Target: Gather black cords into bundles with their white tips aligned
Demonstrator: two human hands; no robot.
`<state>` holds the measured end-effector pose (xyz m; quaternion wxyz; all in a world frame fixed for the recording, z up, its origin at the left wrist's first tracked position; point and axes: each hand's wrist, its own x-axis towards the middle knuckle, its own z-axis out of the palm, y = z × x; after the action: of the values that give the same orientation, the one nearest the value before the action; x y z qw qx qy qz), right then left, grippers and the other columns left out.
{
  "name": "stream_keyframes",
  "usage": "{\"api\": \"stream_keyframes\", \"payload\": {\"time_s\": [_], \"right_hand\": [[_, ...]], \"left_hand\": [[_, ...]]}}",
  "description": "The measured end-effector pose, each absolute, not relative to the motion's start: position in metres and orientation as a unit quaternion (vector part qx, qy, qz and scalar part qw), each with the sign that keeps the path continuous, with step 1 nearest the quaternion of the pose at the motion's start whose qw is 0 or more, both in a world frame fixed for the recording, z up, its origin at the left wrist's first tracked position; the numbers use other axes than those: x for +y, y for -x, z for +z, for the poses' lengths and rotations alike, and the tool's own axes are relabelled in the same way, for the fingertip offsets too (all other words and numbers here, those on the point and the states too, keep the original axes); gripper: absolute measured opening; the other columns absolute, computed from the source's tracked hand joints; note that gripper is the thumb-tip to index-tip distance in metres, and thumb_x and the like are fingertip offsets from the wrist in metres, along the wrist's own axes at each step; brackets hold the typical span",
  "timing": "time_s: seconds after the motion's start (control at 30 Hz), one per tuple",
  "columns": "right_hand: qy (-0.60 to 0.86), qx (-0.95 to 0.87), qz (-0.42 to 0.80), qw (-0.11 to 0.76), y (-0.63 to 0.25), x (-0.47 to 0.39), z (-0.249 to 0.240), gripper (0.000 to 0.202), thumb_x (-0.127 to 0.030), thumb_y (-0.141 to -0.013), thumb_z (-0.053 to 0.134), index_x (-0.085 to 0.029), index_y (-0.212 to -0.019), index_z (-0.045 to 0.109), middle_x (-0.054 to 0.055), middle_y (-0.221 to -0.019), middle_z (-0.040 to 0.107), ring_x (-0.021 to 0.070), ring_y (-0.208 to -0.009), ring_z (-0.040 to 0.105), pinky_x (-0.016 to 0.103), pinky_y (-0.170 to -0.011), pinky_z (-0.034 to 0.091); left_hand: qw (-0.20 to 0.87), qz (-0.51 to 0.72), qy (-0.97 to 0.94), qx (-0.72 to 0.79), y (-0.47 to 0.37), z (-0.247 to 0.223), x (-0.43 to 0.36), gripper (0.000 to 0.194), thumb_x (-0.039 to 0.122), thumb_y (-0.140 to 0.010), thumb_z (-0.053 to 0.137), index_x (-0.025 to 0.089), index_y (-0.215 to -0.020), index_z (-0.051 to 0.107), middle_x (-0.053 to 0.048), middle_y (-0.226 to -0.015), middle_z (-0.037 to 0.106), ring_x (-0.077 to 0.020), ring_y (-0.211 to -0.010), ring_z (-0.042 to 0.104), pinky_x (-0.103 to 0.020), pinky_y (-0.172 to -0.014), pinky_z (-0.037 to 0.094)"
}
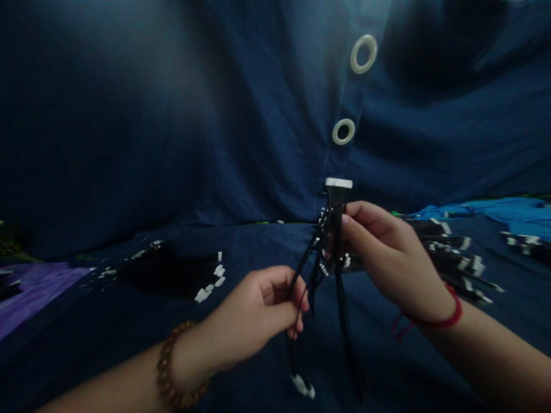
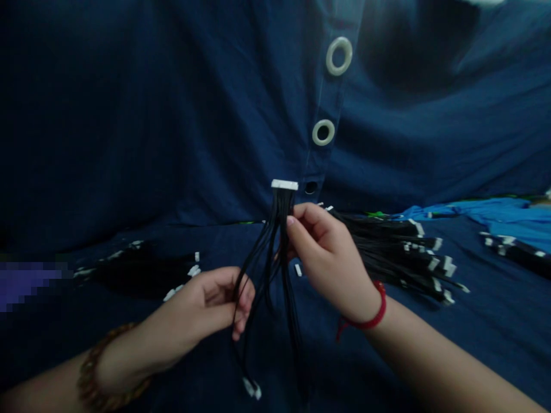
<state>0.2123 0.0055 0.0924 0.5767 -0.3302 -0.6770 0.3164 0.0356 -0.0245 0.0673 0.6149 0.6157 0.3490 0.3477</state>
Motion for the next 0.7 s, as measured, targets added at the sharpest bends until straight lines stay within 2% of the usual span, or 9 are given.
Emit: {"api": "stream_keyframes", "payload": {"time_s": [0.07, 0.17, 0.23, 0.33, 0.43, 0.57, 0.7], "right_hand": [[0.33, -0.693, 0.32, 0.556, -0.21, 0.006, 0.089, 0.015, -0.03, -0.085, 0.052, -0.016, -0.082, 0.055, -0.001, -0.065, 0.057, 0.011, -0.053, 0.053, 0.021, -0.049, 0.045], [0.325, -0.678, 0.349, 0.559, -0.209, 0.007, 0.087, 0.014, -0.03, -0.083, 0.055, -0.016, -0.08, 0.055, -0.001, -0.064, 0.056, 0.01, -0.052, 0.052, 0.02, -0.049, 0.044], [0.311, -0.656, 0.394, 0.563, -0.207, 0.008, 0.087, 0.014, -0.028, -0.082, 0.058, -0.016, -0.077, 0.054, -0.002, -0.064, 0.057, 0.0095, -0.052, 0.053, 0.019, -0.05, 0.044], [0.272, -0.633, 0.482, 0.542, -0.203, 0.009, 0.083, 0.012, -0.027, -0.082, 0.057, -0.016, -0.079, 0.054, -0.001, -0.067, 0.058, 0.0105, -0.057, 0.057, 0.021, -0.054, 0.048], [0.234, -0.611, 0.568, 0.499, -0.197, 0.008, 0.077, 0.01, -0.023, -0.081, 0.051, -0.016, -0.087, 0.055, 0.003, -0.077, 0.059, 0.0139, -0.069, 0.061, 0.027, -0.063, 0.051], [0.205, -0.589, 0.628, 0.465, -0.193, 0.007, 0.072, 0.015, -0.018, -0.074, 0.052, -0.014, -0.088, 0.056, 0.004, -0.081, 0.06, 0.0128, -0.071, 0.059, 0.025, -0.063, 0.05], [0.19, -0.589, 0.625, 0.477, -0.194, 0.006, 0.071, 0.012, -0.016, -0.073, 0.055, -0.015, -0.085, 0.057, 0.003, -0.08, 0.06, 0.0121, -0.069, 0.059, 0.024, -0.061, 0.048]], "left_hand": [[0.671, 0.345, -0.569, 0.327, -0.031, 0.076, -0.026, 0.012, 0.003, -0.069, 0.047, 0.014, -0.072, 0.048, 0.002, -0.067, 0.049, -0.0069, -0.056, 0.046, -0.02, -0.054, 0.039], [0.742, 0.368, -0.493, 0.267, -0.023, 0.084, -0.027, 0.006, 0.011, -0.075, 0.048, 0.014, -0.07, 0.045, 0.002, -0.066, 0.042, -0.0045, -0.052, 0.035, -0.017, -0.048, 0.031], [0.763, 0.387, -0.463, 0.232, -0.02, 0.086, -0.028, 0.011, 0.015, -0.077, 0.049, 0.015, -0.069, 0.041, 0.004, -0.063, 0.034, -0.0043, -0.05, 0.025, -0.017, -0.045, 0.024], [0.78, 0.37, -0.457, 0.212, -0.019, 0.086, -0.03, 0.017, 0.012, -0.08, 0.049, 0.017, -0.07, 0.036, 0.006, -0.061, 0.026, -0.004, -0.046, 0.017, -0.017, -0.041, 0.016], [0.791, 0.356, -0.46, 0.189, -0.021, 0.086, -0.033, 0.024, 0.011, -0.082, 0.049, 0.018, -0.068, 0.031, 0.007, -0.058, 0.025, -0.0032, -0.044, 0.015, -0.016, -0.039, 0.014], [0.765, 0.365, -0.494, 0.195, -0.023, 0.087, -0.035, 0.035, 0.014, -0.077, 0.058, 0.019, -0.065, 0.025, 0.008, -0.058, 0.027, -0.0029, -0.044, 0.02, -0.016, -0.039, 0.018], [0.633, 0.406, -0.579, 0.314, -0.023, 0.084, -0.03, 0.038, 0.007, -0.073, 0.059, 0.019, -0.062, 0.025, 0.008, -0.056, 0.027, -0.0034, -0.046, 0.024, -0.017, -0.042, 0.022]]}}
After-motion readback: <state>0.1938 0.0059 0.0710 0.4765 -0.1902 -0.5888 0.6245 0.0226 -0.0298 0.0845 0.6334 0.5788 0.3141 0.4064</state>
